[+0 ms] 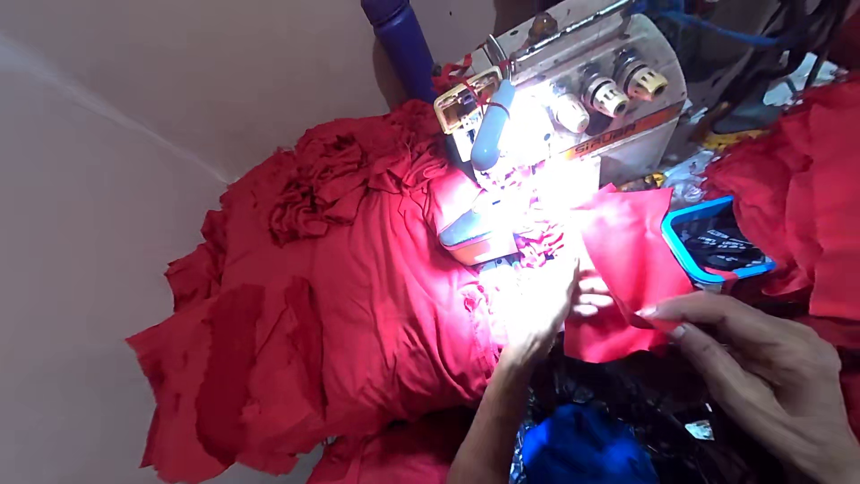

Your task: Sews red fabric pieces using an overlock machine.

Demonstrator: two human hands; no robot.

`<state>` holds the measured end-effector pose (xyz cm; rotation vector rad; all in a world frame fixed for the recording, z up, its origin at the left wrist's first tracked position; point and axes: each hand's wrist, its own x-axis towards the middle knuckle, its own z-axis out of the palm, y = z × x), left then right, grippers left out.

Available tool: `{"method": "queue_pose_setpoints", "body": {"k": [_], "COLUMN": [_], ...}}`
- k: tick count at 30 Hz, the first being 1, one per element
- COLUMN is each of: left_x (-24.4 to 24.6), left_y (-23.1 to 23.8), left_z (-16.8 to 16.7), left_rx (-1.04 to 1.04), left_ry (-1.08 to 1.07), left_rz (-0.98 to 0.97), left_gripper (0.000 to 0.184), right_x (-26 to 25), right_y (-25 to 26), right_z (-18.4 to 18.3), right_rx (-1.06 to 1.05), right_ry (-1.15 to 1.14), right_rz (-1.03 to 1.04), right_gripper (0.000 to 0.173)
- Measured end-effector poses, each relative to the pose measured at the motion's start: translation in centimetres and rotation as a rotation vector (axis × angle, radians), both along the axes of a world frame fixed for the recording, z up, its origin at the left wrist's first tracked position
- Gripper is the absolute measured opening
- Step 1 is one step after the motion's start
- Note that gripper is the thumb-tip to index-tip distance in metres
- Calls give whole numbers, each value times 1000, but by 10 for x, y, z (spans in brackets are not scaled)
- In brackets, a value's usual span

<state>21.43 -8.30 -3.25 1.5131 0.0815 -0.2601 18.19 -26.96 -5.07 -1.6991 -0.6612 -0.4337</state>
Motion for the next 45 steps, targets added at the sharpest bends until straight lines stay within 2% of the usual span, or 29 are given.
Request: {"method": "queue_pose_setpoints", "body": {"k": [4,6,8,10,12,16,19,24,28,31,33,37,41,45], "left_x": [35,46,59,49,41,25,-5,-27,-40,-46,-50,-64,-80,-84], "left_y": [2,-3,-11,-15,-21,-33,-30,-14,-2,6,18,52,77,100], "left_z": [-2,-7,-17,-14,0,16,25,18,13,14,19,46,71,77], "left_rx": [423,583,650,621,539,97,-46,20,4,61,174,474,559,495], "left_ry": [-72,-249,-495,-556,-564,-574,-480,-619,-671,-680,-707,-853,-892,-900], "left_rz": [90,129,192,209,153,28,17,54,20,67,78,-19,-25,13], "left_gripper": [41,36,30,22,26,18,16,14,16,16,12,16,18,18], "right_x": [-1,-2,-2,-1,2,9,11,4,3,1,-2,-6,-9,-9], "right_y": [-7,-10,-13,-14,-14,-10,-1,18,26,34,41,55,72,81], "right_z": [-6,-12,-15,-16,-13,2,18,23,19,16,16,14,19,18], "right_rx": [-81,-89,-110,-118,-101,58,163,209,228,218,171,2,99,111], "right_ry": [-71,-54,-49,-56,-57,-13,19,127,146,184,239,262,287,302], "right_rz": [24,23,13,6,-13,-129,-182,-156,-82,-12,56,271,513,566], "right_gripper": [24,24,26,26,27,19,8,14,12,14,17,28,16,11]}}
